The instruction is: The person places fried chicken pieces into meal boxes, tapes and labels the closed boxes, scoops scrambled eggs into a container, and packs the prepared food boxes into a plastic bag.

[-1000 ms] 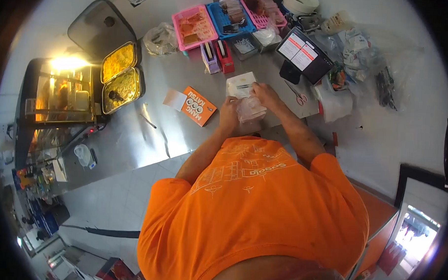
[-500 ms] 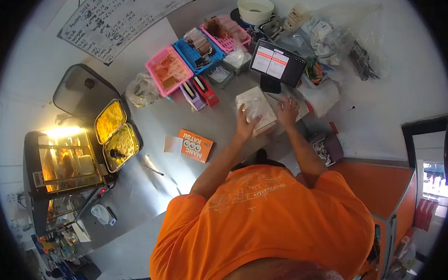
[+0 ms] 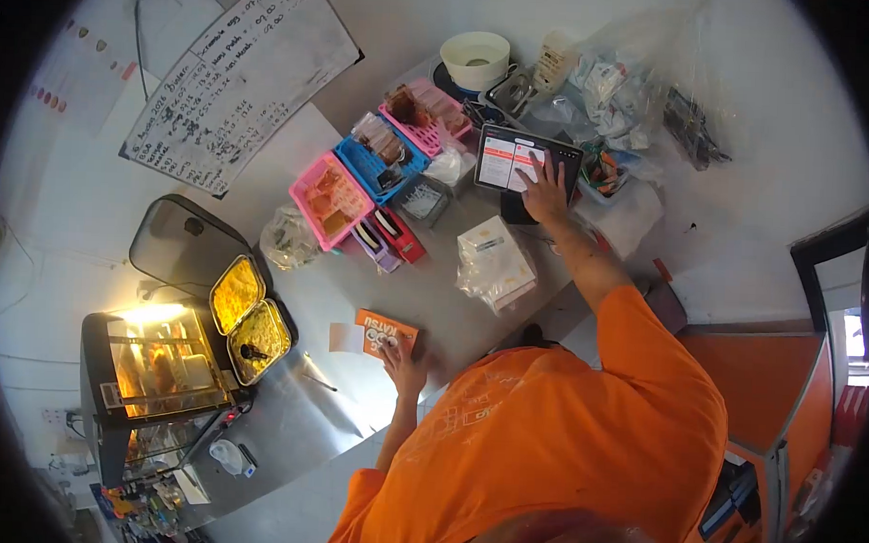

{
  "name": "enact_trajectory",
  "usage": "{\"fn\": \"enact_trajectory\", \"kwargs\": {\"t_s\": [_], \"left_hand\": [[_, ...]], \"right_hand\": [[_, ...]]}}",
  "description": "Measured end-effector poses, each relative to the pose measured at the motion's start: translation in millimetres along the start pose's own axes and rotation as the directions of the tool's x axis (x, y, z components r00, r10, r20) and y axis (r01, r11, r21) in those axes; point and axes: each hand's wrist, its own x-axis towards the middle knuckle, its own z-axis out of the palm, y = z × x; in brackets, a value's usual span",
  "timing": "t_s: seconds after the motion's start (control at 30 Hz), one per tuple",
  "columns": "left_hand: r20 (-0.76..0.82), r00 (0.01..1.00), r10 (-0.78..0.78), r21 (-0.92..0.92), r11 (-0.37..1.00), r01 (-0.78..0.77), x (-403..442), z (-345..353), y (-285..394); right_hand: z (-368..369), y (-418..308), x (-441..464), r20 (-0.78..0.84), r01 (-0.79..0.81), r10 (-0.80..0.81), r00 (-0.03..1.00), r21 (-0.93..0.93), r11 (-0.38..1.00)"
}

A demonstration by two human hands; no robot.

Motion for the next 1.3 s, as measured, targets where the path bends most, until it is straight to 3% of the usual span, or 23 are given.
{"fn": "enact_trajectory", "kwargs": {"t_s": [0.07,0.1,0.2,0.4,0.73,0.83,0.9,1.0,1.03,1.07,1.1,1.13,1.17,1.23,1.27,1.3], "left_hand": [[-0.043,0.97,0.24,0.044,0.97,-0.238,-2.9,13.6,-16.6],[-0.069,0.991,0.115,-0.059,0.991,-0.119,-5.2,16.0,-12.0],[-0.059,0.995,0.082,-0.055,0.995,-0.085,1.9,13.1,-14.4],[0.027,0.991,0.133,-0.051,0.99,-0.131,7.7,3.5,-24.7],[0.02,0.998,0.064,-0.106,0.992,-0.062,4.1,-2.6,-16.7],[0.033,0.993,0.114,-0.04,0.993,-0.113,3.7,-6.6,-28.2],[0.04,0.98,0.197,0.037,0.98,-0.198,5.5,-13.2,-50.6],[0.048,0.978,0.203,-0.214,0.958,-0.188,7.9,-38.1,-75.9],[-0.123,0.976,0.182,-0.158,0.967,-0.2,9.1,-53.7,-72.1],[-0.354,0.908,0.226,-0.045,0.965,-0.258,17.0,-71.2,-67.5],[-0.461,0.868,0.185,0.054,0.982,-0.181,22.1,-85.6,-74.4],[-0.635,0.767,0.09,0.004,0.994,-0.112,37.3,-93.7,-82.6],[-0.644,0.764,-0.04,0.003,0.999,0.054,53.8,-123.2,-71.4],[-0.423,0.899,-0.114,-0.011,0.993,0.121,87.4,-118.6,-135.0],[-0.237,0.934,-0.268,-0.26,0.944,0.205,103.5,-107.9,-158.3],[-0.022,0.911,-0.411,-0.353,0.856,0.378,115.7,-104.0,-159.9]], "right_hand": [[-2.2,12.0,12.9,-0.082,-0.042,0.04,0.996,-0.017,0.999],[-4.4,14.3,16.8,-0.12,-0.061,0.057,0.991,-0.023,0.998],[-10.1,15.9,23.1,-0.157,-0.05,0.051,0.986,0.005,0.999],[-1.5,-10.0,9.1,-0.032,0.214,-0.212,0.977,0.092,0.972],[10.0,-21.5,12.1,-0.031,0.224,-0.222,0.975,0.111,0.968],[10.5,-37.2,9.6,-0.121,0.168,-0.139,0.983,0.269,0.948],[12.5,-49.3,1.7,-0.093,0.118,-0.087,0.992,0.414,0.902],[-3.7,-77.8,-14.1,-0.098,0.164,-0.132,0.986,0.521,0.838],[-17.0,-89.3,-15.8,-0.109,0.204,-0.172,0.979,0.544,0.814],[-24.4,-100.3,-13.5,-0.146,0.244,-0.195,0.97,0.554,0.796],[-29.3,-114.6,-11.6,-0.177,0.285,-0.224,0.958,0.573,0.768],[-35.6,-132.6,-13.2,-0.199,0.322,-0.253,0.947,0.597,0.735],[-51.7,-153.1,-11.6,-0.241,0.36,-0.267,0.933,0.618,0.699],[-70.2,-189.7,-15.2,-0.231,0.407,-0.351,0.907,0.698,0.59],[-69.7,-204.5,-14.9,-0.217,0.419,-0.399,0.891,0.732,0.537],[-65.4,-219.9,-18.0,-0.069,0.299,-0.438,0.896,0.823,0.483]]}}
